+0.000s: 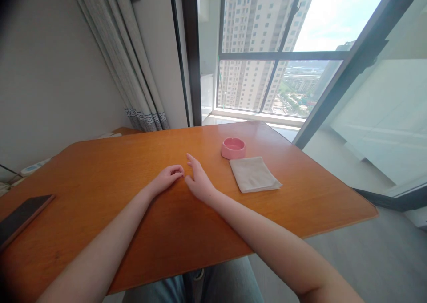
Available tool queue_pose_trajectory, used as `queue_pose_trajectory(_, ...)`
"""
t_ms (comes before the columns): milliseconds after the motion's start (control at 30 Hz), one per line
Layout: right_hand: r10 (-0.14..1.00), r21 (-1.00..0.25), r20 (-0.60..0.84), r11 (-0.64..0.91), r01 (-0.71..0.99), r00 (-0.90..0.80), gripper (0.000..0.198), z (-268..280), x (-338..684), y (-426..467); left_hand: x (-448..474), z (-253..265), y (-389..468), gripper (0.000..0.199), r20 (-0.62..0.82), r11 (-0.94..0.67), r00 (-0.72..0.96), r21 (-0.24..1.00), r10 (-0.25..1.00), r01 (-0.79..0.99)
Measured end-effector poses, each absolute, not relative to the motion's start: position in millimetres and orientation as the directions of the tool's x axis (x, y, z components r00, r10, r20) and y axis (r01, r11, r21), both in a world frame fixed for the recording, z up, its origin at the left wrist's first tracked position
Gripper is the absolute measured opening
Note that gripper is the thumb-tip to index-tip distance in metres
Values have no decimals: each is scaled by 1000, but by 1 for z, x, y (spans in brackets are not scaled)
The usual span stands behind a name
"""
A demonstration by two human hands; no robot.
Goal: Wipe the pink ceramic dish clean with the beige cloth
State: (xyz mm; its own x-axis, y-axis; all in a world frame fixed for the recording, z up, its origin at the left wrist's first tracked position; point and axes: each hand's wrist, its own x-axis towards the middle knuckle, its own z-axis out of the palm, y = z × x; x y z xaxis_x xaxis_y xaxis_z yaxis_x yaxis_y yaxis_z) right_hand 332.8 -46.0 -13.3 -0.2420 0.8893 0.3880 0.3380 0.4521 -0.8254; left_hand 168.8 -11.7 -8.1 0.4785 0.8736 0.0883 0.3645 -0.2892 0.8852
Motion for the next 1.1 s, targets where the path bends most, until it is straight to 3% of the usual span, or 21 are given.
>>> queue_pose_trajectory(100,938,-943,291,314,107,-190,65,-34,304,-25,170,-12,-10,19,128,-325,498,885,858,333)
queue_pose_trajectory(233,924,-967,211,245,68,-319,49,-32,301,-4,163,-16,-6,23,155,-367,496,855,854,366)
queue_pose_trajectory(367,903,-945,227,295,141,-365,38,-24,307,-4,161,-16,-10,21,186,-456,521,764,833,456)
queue_pose_trajectory(567,882,-842,304,425,331,-360,38,-28,303,-15,170,-16,-20,26,189,-502,492,575,850,646)
queue_pose_trajectory(967,882,-821,299,433,373,-365,38,-24,303,-18,172,-14,-22,25,187,-483,473,594,861,644)
queue_pose_trajectory(1100,790,-690,339,578,436,-511,40,-13,315,-21,172,-15,-21,26,180,-489,494,617,851,617)
